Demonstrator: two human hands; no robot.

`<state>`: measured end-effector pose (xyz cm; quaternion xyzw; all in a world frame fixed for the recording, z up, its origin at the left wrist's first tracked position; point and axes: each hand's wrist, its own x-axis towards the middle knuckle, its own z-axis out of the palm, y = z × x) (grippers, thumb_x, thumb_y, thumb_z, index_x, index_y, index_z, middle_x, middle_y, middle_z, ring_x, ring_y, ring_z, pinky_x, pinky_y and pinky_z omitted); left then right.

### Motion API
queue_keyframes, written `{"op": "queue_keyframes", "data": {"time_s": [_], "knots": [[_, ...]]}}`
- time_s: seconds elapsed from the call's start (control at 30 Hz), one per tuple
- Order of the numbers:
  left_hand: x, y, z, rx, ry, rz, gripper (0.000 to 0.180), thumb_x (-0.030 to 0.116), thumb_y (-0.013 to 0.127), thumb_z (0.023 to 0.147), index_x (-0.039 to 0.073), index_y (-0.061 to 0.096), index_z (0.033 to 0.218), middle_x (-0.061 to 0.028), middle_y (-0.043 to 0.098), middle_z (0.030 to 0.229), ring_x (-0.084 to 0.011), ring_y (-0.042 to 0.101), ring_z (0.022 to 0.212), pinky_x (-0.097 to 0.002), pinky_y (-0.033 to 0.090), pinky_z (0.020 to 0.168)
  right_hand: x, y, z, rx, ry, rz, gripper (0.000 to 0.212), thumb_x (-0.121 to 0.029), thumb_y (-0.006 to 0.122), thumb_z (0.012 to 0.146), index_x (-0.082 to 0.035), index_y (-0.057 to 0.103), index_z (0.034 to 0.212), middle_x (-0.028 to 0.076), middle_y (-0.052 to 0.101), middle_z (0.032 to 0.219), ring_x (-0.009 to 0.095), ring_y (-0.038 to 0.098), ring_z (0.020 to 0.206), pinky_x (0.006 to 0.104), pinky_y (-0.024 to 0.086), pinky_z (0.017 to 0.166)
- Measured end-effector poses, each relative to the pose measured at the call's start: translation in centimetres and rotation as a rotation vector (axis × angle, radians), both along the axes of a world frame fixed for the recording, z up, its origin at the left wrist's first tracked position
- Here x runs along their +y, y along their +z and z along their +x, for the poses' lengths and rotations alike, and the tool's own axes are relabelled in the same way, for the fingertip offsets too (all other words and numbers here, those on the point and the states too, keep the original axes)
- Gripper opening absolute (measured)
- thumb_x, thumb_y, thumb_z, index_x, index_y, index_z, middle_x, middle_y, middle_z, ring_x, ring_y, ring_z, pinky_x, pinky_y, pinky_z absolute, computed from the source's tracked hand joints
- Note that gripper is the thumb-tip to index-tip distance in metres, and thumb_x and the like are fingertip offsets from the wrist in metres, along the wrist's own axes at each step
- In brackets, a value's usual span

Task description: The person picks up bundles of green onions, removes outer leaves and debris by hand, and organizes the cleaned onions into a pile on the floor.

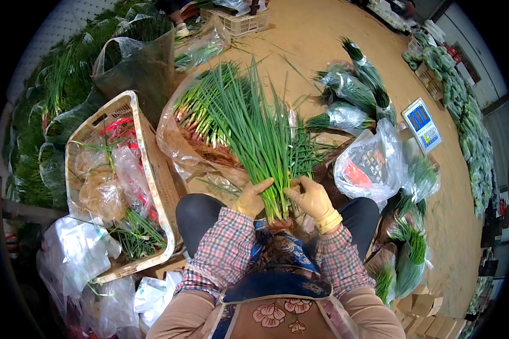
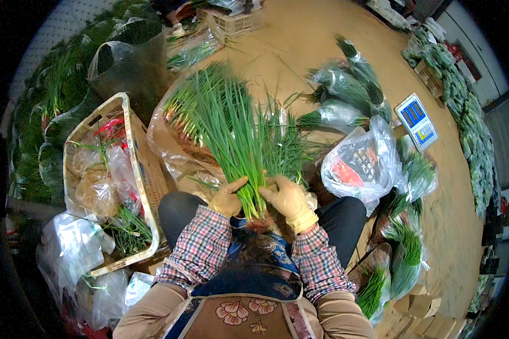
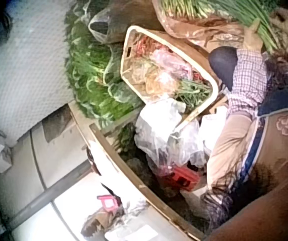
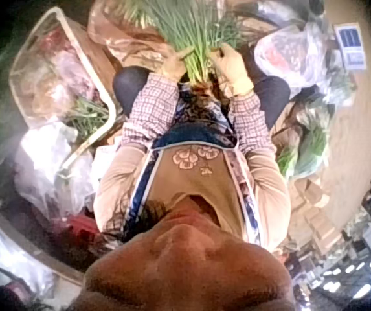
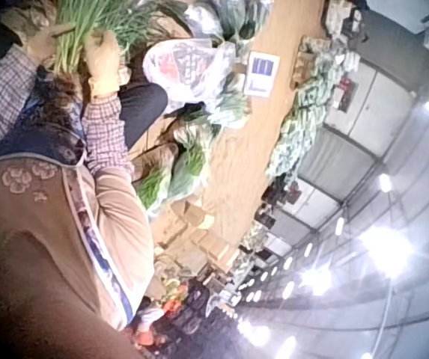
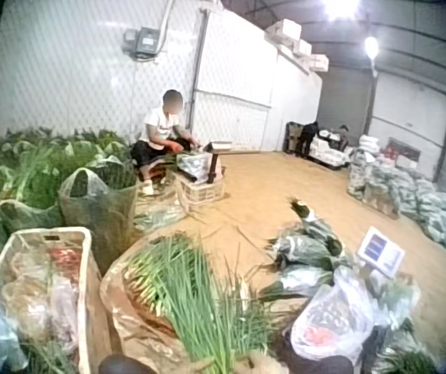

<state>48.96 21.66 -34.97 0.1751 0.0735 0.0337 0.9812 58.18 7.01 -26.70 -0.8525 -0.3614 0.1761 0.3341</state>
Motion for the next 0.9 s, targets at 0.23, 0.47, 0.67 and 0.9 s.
{"op": "queue_keyframes", "data": {"time_s": [0.23,0.47,0.67,0.9], "knots": [[-0.7,-5.2,0.1,0.051,0.038,0.384,0.036,0.003,0.046,0.088,0.001,0.042,0.124,-0.0132,0.052,0.117,-0.0234,0.053,0.105,-0.0348,0.045,0.092,4.2,5.7,2.0,0.051,-0.123,0.256,0.03,-0.016,0.056,0.081,-0.006,0.059,0.109,0.003,0.05,0.056,0.007,0.047,0.05,0.0241,0.039,0.048],[0.0,-3.7,-0.4,-0.109,0.065,1.059,0.037,-0.003,0.053,0.082,0.001,0.05,0.118,-0.0105,0.053,0.116,-0.0211,0.054,0.104,-0.0297,0.044,0.091,7.2,3.3,5.6,0.197,-0.033,-0.048,0.034,-0.028,0.06,0.075,0.001,0.061,0.092,0.018,0.062,0.08,0.026,0.061,0.069,0.0331,0.047,0.064],[-0.2,0.7,-1.5,0.127,0.022,1.513,0.038,-0.003,0.056,0.079,0.0,0.052,0.117,-0.0139,0.054,0.118,-0.0217,0.053,0.107,-0.0291,0.043,0.091,3.7,3.3,4.9,0.08,-0.029,0.17,0.022,-0.022,0.058,0.083,0.0,0.06,0.084,0.005,0.058,0.067,0.01,0.054,0.059,0.023,0.042,0.054],[-1.3,1.2,-0.3,0.077,0.004,0.062,0.041,0.003,0.058,0.081,0.005,0.045,0.12,-0.01,0.056,0.107,-0.0224,0.056,0.1,-0.0344,0.049,0.084,3.4,3.3,1.5,-0.288,0.342,0.28,0.019,-0.015,0.061,0.075,-0.003,0.062,0.09,0.013,0.06,0.087,0.03,0.057,0.081,0.0353,0.046,0.07]]}}
